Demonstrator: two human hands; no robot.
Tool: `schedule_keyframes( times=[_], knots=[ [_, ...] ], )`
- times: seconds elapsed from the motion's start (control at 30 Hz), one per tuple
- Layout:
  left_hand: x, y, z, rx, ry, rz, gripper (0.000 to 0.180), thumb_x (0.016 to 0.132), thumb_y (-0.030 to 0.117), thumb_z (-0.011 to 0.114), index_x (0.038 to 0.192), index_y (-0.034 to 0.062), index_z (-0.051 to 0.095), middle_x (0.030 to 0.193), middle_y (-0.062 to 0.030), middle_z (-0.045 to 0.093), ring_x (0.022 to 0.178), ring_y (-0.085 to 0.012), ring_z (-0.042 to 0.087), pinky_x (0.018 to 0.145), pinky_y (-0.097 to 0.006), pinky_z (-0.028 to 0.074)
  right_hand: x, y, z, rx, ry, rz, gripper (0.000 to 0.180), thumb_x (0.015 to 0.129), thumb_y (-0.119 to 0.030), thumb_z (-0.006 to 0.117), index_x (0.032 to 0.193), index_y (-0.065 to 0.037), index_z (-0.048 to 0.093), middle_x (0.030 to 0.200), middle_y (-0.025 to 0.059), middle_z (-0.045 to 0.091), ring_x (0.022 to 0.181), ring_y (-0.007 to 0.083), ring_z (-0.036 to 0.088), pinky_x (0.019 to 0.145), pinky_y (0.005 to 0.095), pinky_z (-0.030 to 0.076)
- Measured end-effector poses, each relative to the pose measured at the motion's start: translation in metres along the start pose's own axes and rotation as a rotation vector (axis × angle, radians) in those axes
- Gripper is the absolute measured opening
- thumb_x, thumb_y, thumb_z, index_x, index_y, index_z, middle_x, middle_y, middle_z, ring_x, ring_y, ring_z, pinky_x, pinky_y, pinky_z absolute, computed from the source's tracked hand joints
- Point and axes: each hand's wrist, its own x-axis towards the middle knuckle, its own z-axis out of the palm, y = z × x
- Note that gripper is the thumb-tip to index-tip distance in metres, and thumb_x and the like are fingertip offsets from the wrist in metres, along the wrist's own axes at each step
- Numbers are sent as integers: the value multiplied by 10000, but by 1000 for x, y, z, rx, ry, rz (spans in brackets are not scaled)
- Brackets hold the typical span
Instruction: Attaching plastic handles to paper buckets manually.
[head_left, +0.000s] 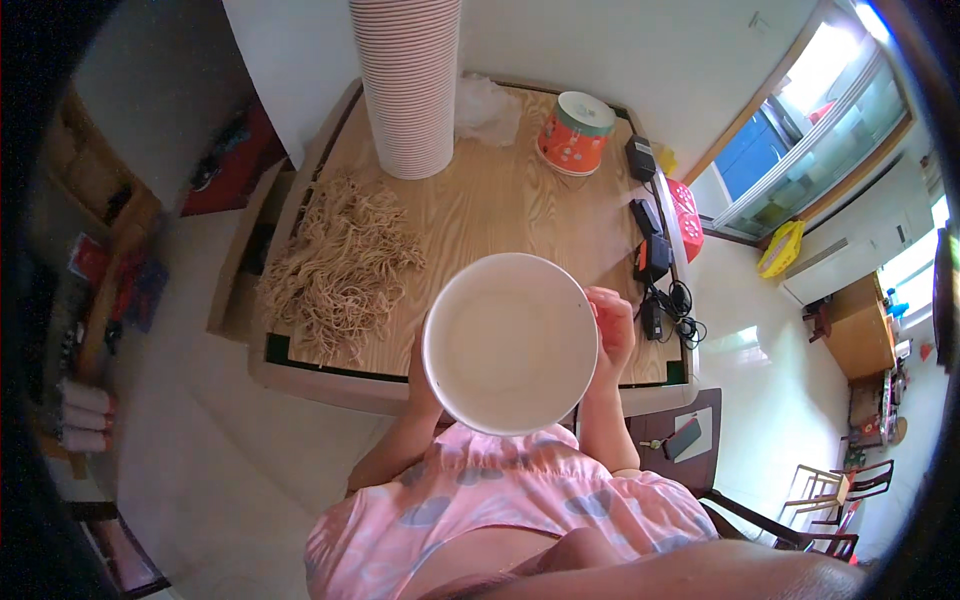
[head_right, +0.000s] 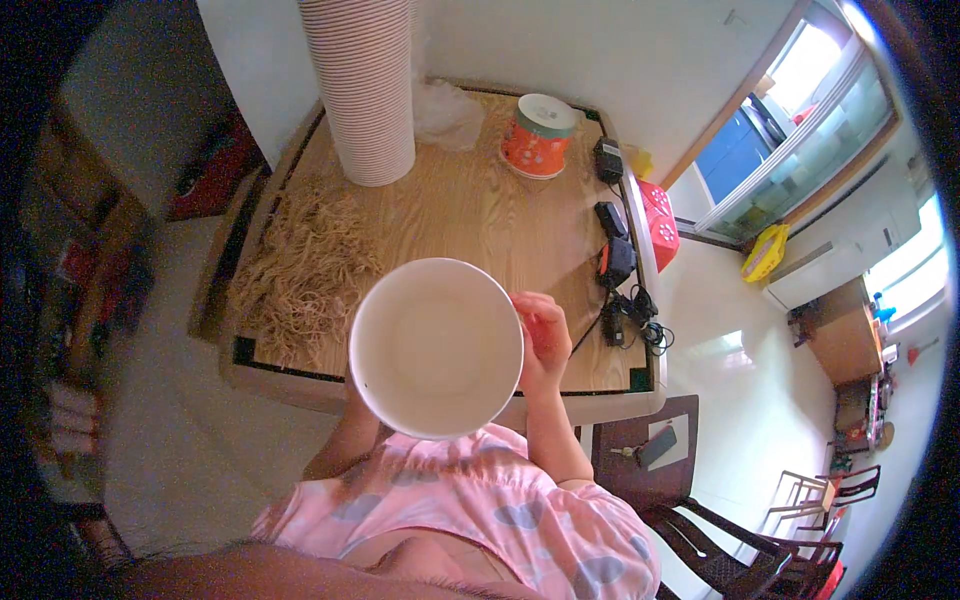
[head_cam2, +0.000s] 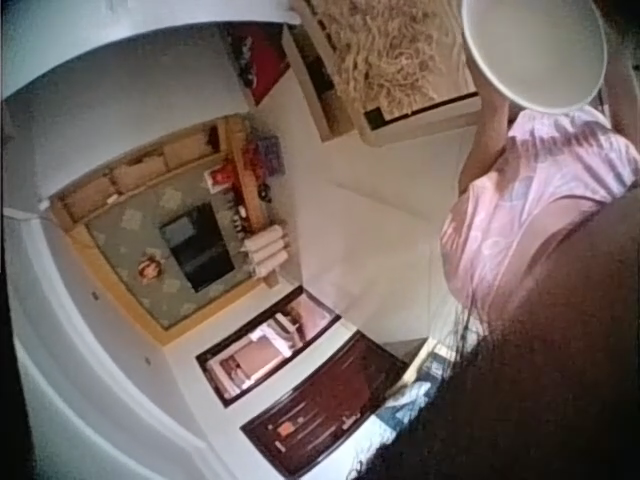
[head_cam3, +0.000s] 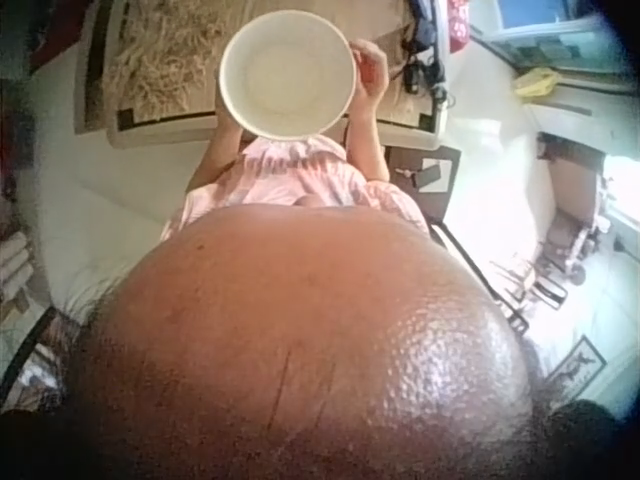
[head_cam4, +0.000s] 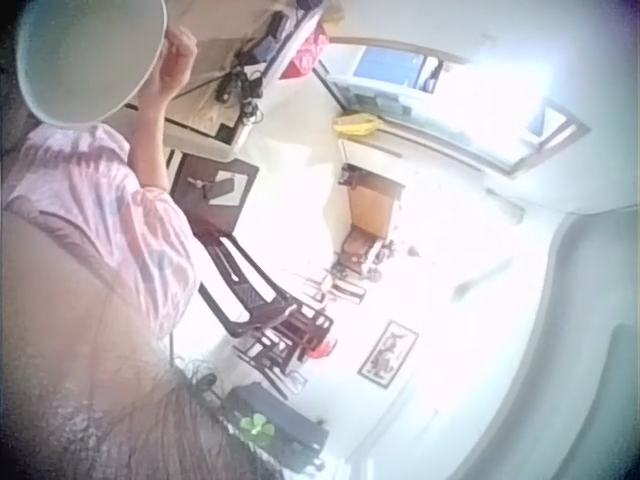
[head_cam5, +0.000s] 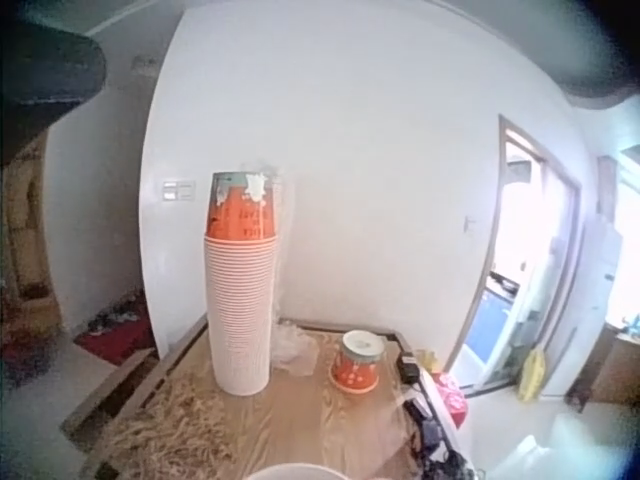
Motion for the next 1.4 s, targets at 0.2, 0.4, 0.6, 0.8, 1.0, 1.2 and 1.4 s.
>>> schedule_keyframes(
  times=[0.2, 0.4, 0.6, 0.8, 1.0, 1.2, 1.4],
  knots=[
    [25, -21, 18, -74, 129, -66, 444, 939, 372, 417, 1232, 44, 480, 1152, -56, 563, 1041, -172, 541, 850, -301, 457, 14, 35, -14, -158, 50, 269, 156, 912, -39, 468, 1021, 22, 563, 936, 43, 604, 844, 103, 545, 771, 222, 432],
    [35, -8, 44, -37, 142, -288, 578, 971, 451, 252, 1346, 24, 359, 1362, -128, 387, 1268, -205, 342, 1074, -333, 220, 32, 93, -48, 148, 77, 627, 228, 908, -129, 522, 1079, 11, 575, 958, 53, 628, 845, 112, 588, 725, 234, 486],
    [20, -59, -24, 174, 182, -73, 336, 946, 280, 471, 1206, 73, 522, 1126, -71, 544, 1037, -177, 529, 889, -306, 423, 49, 67, -67, -6, 182, 519, 242, 921, -188, 500, 1067, -10, 575, 1043, 92, 621, 962, 179, 589, 845, 296, 461],
    [54, -29, -83, 730, 443, 166, 89, 824, 115, 620, 882, 48, 630, 830, -67, 575, 851, -220, 547, 760, -346, 439, 62, 29, -43, -549, -233, 537, 216, 818, -129, 620, 1021, -58, 601, 887, 47, 649, 796, 121, 597, 736, 275, 467],
    [88, -34, -85, 1157, 360, 189, 90, 763, 154, 657, 783, 70, 633, 800, -80, 564, 809, -285, 522, 743, -398, 414, 92, 33, -23, -937, -385, 410, 174, 799, -104, 611, 971, -78, 612, 766, 107, 642, 714, 225, 634, 657, 323, 496],
    [106, -55, -74, 1368, 318, 5, 139, 759, 221, 662, 803, 90, 644, 879, -94, 568, 915, -301, 501, 798, -435, 404, 101, 14, -14, -970, -331, 164, 191, 788, -81, 624, 978, -63, 608, 856, 115, 626, 778, 218, 629, 703, 307, 484],
    [95, -43, -71, 1499, 238, -147, 182, 780, 212, 650, 848, 48, 612, 929, -108, 564, 968, -290, 500, 854, -441, 394, 75, -45, 13, -803, -262, 82, 166, 758, 28, 621, 920, -7, 621, 865, 104, 625, 801, 189, 618, 722, 278, 475]
  ],
)
